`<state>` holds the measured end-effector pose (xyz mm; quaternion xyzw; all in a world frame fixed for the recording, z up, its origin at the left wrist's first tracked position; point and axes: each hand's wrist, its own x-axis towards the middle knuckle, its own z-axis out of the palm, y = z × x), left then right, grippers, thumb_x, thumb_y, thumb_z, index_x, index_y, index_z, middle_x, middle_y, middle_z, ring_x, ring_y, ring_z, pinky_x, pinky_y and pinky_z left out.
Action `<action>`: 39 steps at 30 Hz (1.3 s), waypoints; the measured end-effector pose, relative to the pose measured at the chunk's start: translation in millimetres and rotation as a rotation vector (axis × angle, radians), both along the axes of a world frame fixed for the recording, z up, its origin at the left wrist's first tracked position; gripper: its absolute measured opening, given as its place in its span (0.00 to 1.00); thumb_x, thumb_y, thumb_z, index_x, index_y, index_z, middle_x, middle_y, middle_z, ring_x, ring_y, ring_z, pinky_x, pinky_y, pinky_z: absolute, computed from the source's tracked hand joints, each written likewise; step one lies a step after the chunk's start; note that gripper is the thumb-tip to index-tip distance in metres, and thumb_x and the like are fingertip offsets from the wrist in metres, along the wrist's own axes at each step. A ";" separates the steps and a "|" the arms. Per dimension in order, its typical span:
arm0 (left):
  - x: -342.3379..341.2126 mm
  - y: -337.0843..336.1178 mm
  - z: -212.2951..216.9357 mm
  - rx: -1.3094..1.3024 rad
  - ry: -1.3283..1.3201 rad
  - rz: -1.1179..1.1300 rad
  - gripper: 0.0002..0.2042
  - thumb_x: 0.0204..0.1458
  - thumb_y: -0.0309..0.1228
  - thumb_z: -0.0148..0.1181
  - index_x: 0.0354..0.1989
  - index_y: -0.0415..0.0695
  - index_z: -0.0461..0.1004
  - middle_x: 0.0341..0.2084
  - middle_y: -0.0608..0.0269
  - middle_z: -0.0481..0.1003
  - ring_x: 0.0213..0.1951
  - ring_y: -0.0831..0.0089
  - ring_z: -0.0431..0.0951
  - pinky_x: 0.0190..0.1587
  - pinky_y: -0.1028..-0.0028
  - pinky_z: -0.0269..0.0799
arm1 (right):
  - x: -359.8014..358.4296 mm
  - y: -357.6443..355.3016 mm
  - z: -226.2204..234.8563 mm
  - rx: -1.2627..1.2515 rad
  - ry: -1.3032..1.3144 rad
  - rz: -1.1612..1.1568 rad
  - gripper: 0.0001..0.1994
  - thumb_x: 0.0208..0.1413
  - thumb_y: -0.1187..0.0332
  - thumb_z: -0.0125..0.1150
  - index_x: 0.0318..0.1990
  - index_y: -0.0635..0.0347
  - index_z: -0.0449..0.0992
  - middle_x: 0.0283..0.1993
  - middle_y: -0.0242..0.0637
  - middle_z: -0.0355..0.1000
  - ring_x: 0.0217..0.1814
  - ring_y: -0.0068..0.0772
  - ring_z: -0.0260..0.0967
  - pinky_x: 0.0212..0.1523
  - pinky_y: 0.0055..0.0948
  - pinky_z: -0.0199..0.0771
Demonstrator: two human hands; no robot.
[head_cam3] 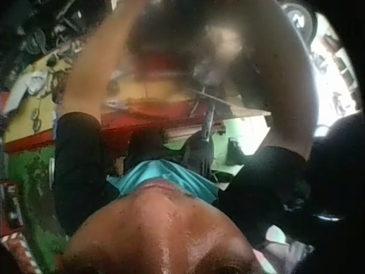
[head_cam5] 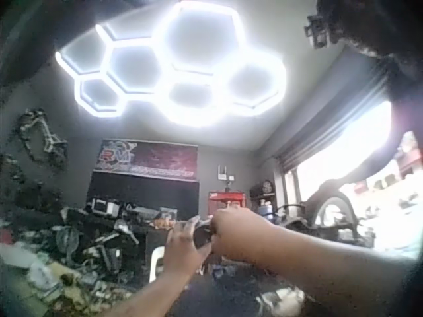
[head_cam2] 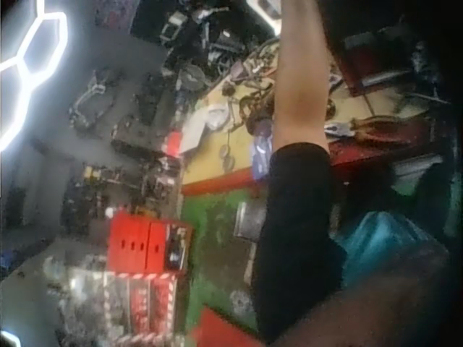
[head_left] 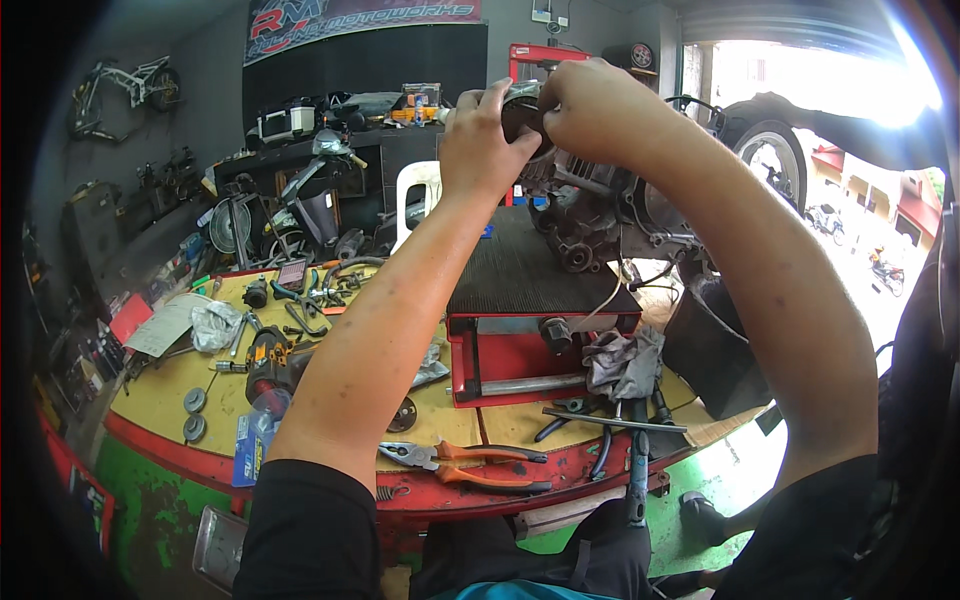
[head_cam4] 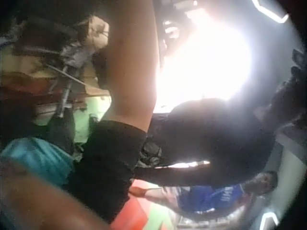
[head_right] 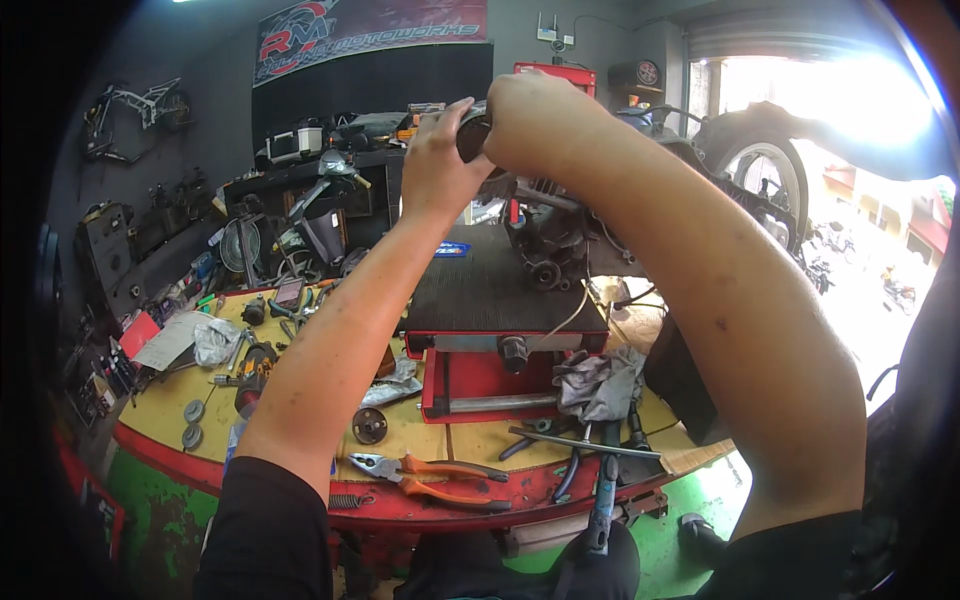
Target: The person assembles a motorcycle engine on a workbench, inserting a sprocket into the cylinder head and using a screwdriver to adjust internal components. They handle the engine block and various small parts while another person assists in the background.
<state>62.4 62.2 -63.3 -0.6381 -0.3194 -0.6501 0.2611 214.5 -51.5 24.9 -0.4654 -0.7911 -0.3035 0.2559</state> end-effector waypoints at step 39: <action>-15.4 -9.0 -0.9 -0.147 -0.028 -0.235 0.31 0.51 0.38 0.67 0.66 0.46 0.77 0.57 0.46 0.77 0.59 0.51 0.79 0.64 0.58 0.73 | 39.8 -2.5 -36.9 -0.324 0.498 0.161 0.20 0.61 0.66 0.60 0.56 0.69 0.84 0.29 0.46 0.81 0.26 0.33 0.80 0.29 0.36 0.80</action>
